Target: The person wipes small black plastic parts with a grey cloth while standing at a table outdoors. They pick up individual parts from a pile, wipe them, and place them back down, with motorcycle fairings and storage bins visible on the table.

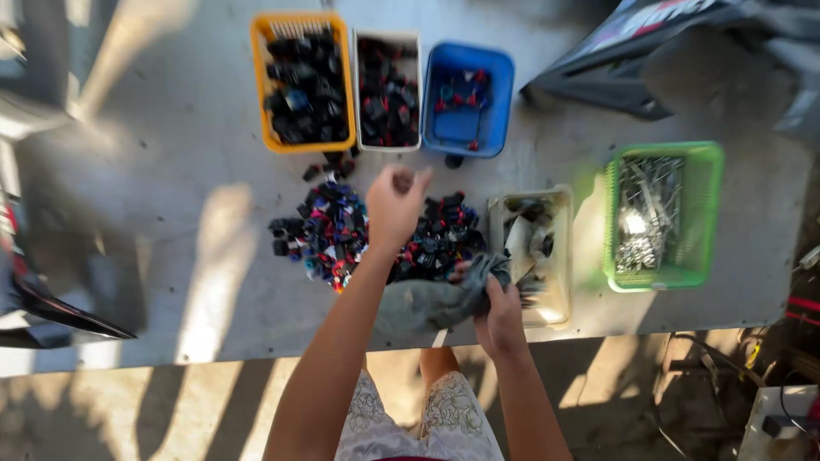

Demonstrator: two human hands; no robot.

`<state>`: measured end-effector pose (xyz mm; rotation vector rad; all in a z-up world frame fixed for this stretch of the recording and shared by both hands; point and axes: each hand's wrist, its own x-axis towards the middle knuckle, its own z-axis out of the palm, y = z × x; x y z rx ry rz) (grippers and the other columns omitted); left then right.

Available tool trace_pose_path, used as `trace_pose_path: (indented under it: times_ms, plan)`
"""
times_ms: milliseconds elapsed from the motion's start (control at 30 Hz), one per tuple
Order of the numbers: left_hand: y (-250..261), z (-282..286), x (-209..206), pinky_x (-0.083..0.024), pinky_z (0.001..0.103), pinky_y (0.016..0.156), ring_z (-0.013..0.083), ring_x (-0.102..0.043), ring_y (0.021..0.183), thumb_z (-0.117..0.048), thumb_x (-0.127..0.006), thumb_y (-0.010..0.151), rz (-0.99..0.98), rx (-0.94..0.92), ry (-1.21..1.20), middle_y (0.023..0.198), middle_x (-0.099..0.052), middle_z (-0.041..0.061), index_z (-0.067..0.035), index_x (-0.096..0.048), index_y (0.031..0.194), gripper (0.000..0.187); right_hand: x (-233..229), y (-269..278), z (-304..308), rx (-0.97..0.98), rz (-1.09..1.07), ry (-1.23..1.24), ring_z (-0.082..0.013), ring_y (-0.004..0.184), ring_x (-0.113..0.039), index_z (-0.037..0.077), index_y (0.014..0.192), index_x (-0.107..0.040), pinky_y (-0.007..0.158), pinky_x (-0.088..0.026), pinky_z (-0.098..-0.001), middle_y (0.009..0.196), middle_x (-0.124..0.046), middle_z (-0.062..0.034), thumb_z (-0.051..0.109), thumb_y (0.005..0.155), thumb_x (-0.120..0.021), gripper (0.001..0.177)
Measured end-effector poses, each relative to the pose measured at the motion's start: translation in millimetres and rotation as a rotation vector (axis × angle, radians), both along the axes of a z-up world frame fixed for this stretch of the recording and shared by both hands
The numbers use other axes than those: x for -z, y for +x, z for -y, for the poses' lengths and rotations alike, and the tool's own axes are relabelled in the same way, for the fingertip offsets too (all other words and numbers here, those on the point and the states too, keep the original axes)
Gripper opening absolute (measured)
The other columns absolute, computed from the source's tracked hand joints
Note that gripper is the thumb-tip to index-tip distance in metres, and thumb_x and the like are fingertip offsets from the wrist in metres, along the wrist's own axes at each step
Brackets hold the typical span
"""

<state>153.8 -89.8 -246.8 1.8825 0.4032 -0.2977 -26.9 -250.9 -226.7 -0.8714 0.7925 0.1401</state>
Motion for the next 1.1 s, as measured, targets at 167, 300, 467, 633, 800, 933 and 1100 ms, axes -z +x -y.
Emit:
trace_pose_path:
  times_ms: [167,300,467,633,800,933,1100]
  plan:
    - [63,70,62,-0.06,0.037,0.073,0.0231,-0.078,0.075,-0.051,-0.079,0.081,0.124,-0.086,0.021,0.078,-0.077,-0.001,-0.022,-0.073,0.095,0.033,0,26,-12,-0.115,0.114,-0.305,-0.02,0.092,-0.06,0.009,0.142,-0.041,0.076,-0.051,-0.0341,0.103,-0.065,-0.0226,-0.019,0.096,-0.034,0.055]
    - [46,86,51,-0.063,0.041,0.074,0.0254,-0.078,0.087,-0.044,-0.07,0.095,0.287,-0.147,0.096,0.102,-0.073,0.006,-0.015,-0.067,0.118,0.037,44,37,0,-0.05,0.136,-0.172,-0.0093,0.082,-0.046,0.011,0.131,-0.054,0.073,-0.043,-0.0317,0.089,-0.052,-0.0008,0.004,0.095,-0.047,0.037]
    - [4,90,105,-0.058,0.044,0.075,0.0316,-0.071,0.088,-0.04,-0.077,0.087,0.167,0.215,0.464,0.097,-0.064,0.007,-0.012,-0.064,0.106,0.037,46,51,-13,-0.025,0.09,-0.124,-0.0184,0.089,-0.051,0.01,0.129,-0.055,0.081,-0.045,-0.0414,0.096,-0.051,-0.0058,0.035,0.111,-0.036,0.036]
    - [7,106,146,-0.055,0.053,0.084,0.0407,-0.07,0.099,-0.043,-0.084,0.081,0.044,0.222,0.573,0.117,-0.064,0.017,-0.006,-0.064,0.125,0.06,43,30,-15,-0.137,0.036,-0.214,-0.0393,0.128,-0.056,0.007,0.156,-0.038,0.107,-0.048,-0.0596,0.14,-0.051,-0.0245,0.017,0.113,-0.033,0.044]
    - [-5,75,129,-0.06,0.044,0.08,0.0328,-0.075,0.087,-0.035,-0.078,0.085,0.048,0.038,0.044,0.09,-0.074,0.008,-0.014,-0.076,0.104,0.027,41,16,-7,-0.1,0.033,-0.562,-0.0293,0.11,-0.067,-0.001,0.133,-0.052,0.092,-0.055,-0.0498,0.116,-0.067,-0.0222,0.01,0.109,-0.055,0.026]
    - [-73,24,61,-0.057,0.039,0.075,0.0246,-0.072,0.075,-0.026,-0.078,0.09,0.05,0.12,-0.269,0.078,-0.073,0.012,-0.005,-0.076,0.1,0.023,-16,35,-25,-0.073,0.1,-0.741,-0.0226,0.114,-0.064,0.001,0.117,-0.064,0.094,-0.054,-0.0438,0.121,-0.065,-0.0196,0.011,0.102,-0.069,0.019]
    - [-134,-17,-44,-0.05,0.028,0.069,0.013,-0.058,0.07,-0.002,-0.066,0.086,-0.129,0.187,-0.571,0.071,-0.062,0.001,-0.007,-0.071,0.088,0.007,-55,30,-50,-0.281,0.265,-0.983,-0.0261,0.103,-0.071,0.007,0.101,-0.071,0.096,-0.053,-0.0389,0.102,-0.071,-0.0118,0.005,0.091,-0.078,0.013]
